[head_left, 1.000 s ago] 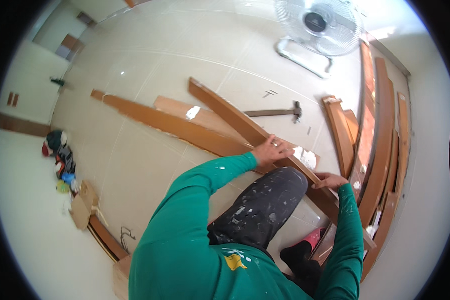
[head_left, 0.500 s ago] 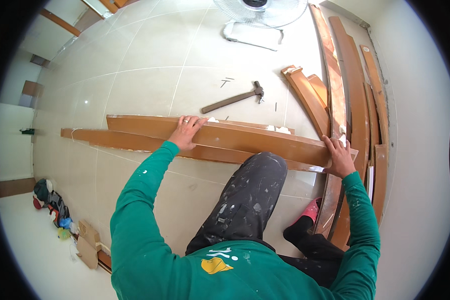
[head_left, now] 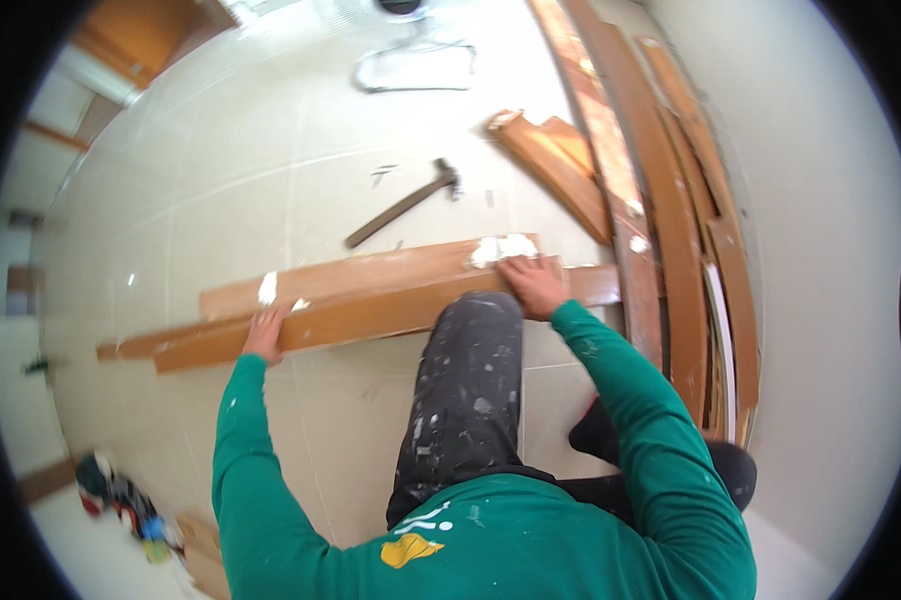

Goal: The person is repairing wooden planks by removing nails and applying adhesive. They use a hammer to extract nails and apply a white substance to the wood surfaces.

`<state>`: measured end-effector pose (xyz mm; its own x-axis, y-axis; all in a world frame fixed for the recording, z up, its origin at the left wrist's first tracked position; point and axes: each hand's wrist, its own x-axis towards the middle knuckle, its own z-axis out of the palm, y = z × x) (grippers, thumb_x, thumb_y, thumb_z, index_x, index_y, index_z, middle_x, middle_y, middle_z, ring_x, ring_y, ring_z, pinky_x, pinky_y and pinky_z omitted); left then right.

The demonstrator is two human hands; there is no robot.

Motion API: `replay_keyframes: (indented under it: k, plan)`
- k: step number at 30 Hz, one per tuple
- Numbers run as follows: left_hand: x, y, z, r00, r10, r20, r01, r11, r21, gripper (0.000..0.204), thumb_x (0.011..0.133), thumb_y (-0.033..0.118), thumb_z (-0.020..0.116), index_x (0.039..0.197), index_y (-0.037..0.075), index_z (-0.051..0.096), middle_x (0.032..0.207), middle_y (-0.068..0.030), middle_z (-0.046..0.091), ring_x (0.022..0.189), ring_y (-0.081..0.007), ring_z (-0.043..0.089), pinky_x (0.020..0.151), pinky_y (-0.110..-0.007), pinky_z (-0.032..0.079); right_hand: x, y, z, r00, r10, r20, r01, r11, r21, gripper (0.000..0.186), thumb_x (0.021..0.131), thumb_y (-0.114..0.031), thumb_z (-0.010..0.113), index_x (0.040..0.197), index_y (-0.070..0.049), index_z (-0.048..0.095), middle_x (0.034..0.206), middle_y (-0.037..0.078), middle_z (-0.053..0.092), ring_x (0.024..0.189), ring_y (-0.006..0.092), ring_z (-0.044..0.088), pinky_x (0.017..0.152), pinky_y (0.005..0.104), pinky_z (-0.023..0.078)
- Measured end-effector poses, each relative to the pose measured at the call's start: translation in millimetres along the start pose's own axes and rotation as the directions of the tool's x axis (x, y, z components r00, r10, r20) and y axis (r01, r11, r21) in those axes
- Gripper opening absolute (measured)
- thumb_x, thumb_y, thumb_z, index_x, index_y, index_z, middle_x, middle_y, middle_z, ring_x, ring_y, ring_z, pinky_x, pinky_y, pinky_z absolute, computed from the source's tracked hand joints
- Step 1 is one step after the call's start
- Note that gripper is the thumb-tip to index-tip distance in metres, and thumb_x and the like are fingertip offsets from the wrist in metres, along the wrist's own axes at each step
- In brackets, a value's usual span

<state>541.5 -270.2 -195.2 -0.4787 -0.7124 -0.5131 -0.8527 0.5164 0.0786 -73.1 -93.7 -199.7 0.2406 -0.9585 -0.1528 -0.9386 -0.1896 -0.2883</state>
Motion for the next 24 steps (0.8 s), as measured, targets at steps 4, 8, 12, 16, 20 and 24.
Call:
replay_keyframes:
  k: [4, 8, 12, 16, 20, 24]
  plan:
    - [-6.5, -23.2, 21.4, 0.996, -0.091, -0.003, 0.091, 0.988, 0.121, 0.124, 0.056, -0.002, 0.089, 0.162, 0.014, 0.027, 0.16, -0.0164, 0.038, 0.151, -0.038, 0.035, 0.127, -0.054, 0.027, 10.3, -15.4, 24.9, 1.0, 0.01, -0.009, -0.01, 0.997, 0.07, 0.069, 0.091, -0.035, 0.072, 0.149, -0.009, 0.046, 0.146, 0.016, 0.052, 0.143, 0.0346, 0.046, 0.117, 0.0685, 0.031]
    - [0.2, -15.3, 19.1, 0.993, -0.115, 0.02, 0.11, 0.981, 0.159, 0.12, 0.059, -0.004, 0.086, 0.162, 0.014, 0.027, 0.158, -0.0159, 0.039, 0.149, -0.038, 0.038, 0.125, -0.054, 0.031, 5.0, -23.6, 29.4, 0.999, 0.052, -0.015, -0.052, 0.997, 0.051, 0.065, 0.095, -0.038, 0.066, 0.149, -0.01, 0.046, 0.149, 0.017, 0.051, 0.145, 0.0353, 0.044, 0.118, 0.0683, 0.03]
    - [-6.8, -9.3, 17.6, 0.991, -0.13, 0.007, 0.128, 0.979, 0.156, 0.119, 0.06, -0.005, 0.085, 0.162, 0.017, 0.027, 0.157, -0.0152, 0.038, 0.147, -0.0395, 0.039, 0.123, -0.055, 0.034, 7.0, -30.7, 31.2, 0.997, 0.069, 0.033, -0.071, 0.997, 0.044, 0.065, 0.095, -0.037, 0.065, 0.15, -0.01, 0.045, 0.152, 0.018, 0.049, 0.147, 0.0352, 0.042, 0.119, 0.0684, 0.028]
    - [-1.7, 5.8, 4.5, 0.989, -0.144, 0.045, 0.139, 0.985, 0.103, 0.114, 0.065, -0.007, 0.083, 0.162, 0.02, 0.029, 0.158, -0.0145, 0.036, 0.148, -0.0387, 0.039, 0.124, -0.056, 0.033, 2.8, -23.4, 44.6, 0.997, 0.072, 0.018, -0.072, 0.997, 0.002, 0.066, 0.095, -0.038, 0.065, 0.151, -0.009, 0.044, 0.152, 0.018, 0.048, 0.147, 0.0354, 0.042, 0.119, 0.0688, 0.028]
    - [-5.6, 2.2, 6.1, 0.987, -0.153, 0.045, 0.147, 0.982, 0.117, 0.115, 0.065, -0.007, 0.083, 0.163, 0.018, 0.028, 0.158, -0.0157, 0.036, 0.148, -0.0395, 0.039, 0.125, -0.057, 0.031, 6.3, -24.1, 47.0, 0.998, 0.063, 0.0, -0.063, 0.997, 0.037, 0.067, 0.094, -0.038, 0.066, 0.151, -0.009, 0.044, 0.152, 0.018, 0.048, 0.147, 0.0355, 0.042, 0.119, 0.0693, 0.028]
    - [-11.4, -2.5, 12.1, 0.989, -0.146, -0.013, 0.147, 0.985, 0.091, 0.116, 0.064, -0.007, 0.084, 0.163, 0.017, 0.027, 0.158, -0.0169, 0.035, 0.15, -0.0398, 0.036, 0.126, -0.057, 0.028, 5.3, -27.8, 46.1, 0.996, 0.092, 0.002, -0.092, 0.991, 0.102, 0.067, 0.094, -0.039, 0.066, 0.15, -0.01, 0.044, 0.153, 0.019, 0.047, 0.148, 0.0359, 0.042, 0.119, 0.0712, 0.027]
